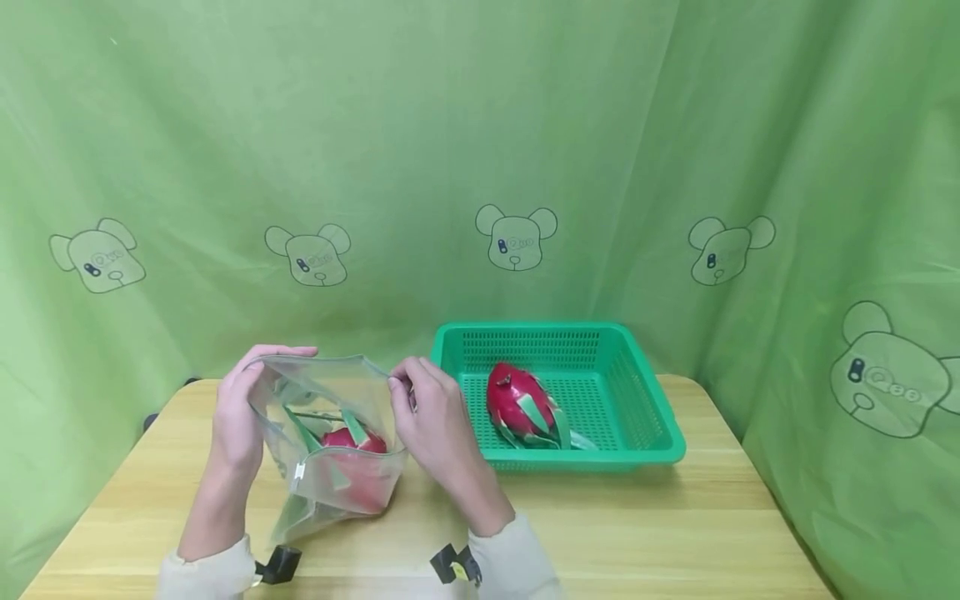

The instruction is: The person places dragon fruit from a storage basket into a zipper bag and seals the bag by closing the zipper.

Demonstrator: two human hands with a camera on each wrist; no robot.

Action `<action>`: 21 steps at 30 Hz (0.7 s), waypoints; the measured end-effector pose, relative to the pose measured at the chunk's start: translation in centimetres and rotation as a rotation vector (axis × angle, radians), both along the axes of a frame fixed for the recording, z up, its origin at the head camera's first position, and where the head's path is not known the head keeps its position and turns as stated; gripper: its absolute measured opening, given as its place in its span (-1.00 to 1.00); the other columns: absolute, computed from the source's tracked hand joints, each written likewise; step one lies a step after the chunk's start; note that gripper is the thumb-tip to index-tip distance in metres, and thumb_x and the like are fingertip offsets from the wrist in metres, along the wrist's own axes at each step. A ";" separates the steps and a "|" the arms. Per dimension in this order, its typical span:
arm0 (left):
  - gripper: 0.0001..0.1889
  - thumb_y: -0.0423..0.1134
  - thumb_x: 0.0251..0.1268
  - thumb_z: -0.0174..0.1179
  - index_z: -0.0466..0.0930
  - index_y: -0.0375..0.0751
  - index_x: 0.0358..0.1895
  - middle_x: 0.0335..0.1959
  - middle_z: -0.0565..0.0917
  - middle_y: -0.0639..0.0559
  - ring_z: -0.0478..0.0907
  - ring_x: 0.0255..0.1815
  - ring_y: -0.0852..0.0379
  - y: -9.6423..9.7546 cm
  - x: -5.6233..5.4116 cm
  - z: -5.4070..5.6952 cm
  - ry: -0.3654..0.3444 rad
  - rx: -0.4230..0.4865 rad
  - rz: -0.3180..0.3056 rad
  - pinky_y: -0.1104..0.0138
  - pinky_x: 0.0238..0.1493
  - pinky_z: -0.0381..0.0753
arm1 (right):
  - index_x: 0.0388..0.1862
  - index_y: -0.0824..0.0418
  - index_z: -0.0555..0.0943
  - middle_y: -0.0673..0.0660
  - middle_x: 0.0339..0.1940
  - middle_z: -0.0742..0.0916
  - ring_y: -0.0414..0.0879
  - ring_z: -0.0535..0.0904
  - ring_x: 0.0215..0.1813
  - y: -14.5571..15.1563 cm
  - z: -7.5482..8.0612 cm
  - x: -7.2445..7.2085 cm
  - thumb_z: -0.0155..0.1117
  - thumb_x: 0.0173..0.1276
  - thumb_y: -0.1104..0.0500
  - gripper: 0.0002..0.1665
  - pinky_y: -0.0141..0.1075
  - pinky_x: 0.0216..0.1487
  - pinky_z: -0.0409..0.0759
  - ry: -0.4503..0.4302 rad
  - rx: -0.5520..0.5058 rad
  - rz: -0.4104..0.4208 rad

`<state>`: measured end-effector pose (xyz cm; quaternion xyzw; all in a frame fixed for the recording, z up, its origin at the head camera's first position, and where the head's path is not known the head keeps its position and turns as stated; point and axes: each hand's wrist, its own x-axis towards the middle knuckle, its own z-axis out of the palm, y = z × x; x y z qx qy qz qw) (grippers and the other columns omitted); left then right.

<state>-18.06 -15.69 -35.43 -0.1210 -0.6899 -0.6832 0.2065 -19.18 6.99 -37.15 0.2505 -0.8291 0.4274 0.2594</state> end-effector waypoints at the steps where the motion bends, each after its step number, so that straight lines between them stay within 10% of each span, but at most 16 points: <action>1: -0.51 -0.31 0.65 -0.39 0.57 -0.50 0.10 0.10 0.68 -0.27 0.61 0.10 -0.07 -0.1 -0.1 0.0 -0.008 0.005 -0.005 0.06 0.20 0.51 | -0.19 0.25 0.66 0.00 -0.35 0.66 -0.18 0.58 -0.30 0.0 0.2 -0.1 0.29 0.47 0.29 -0.96 -0.36 -0.35 0.67 0.006 0.004 0.001; 21: -0.57 -0.21 0.65 -0.33 0.58 -0.29 0.08 -0.10 0.74 -0.03 0.64 -0.03 -0.04 -1.2 -0.6 2.2 -0.165 0.092 -0.072 0.04 0.15 0.57 | -0.26 0.23 0.68 0.00 -0.41 0.68 -0.17 0.51 -0.44 0.5 5.1 -0.4 0.28 0.41 0.32 -0.94 -0.37 -0.39 0.60 -0.013 0.111 -0.015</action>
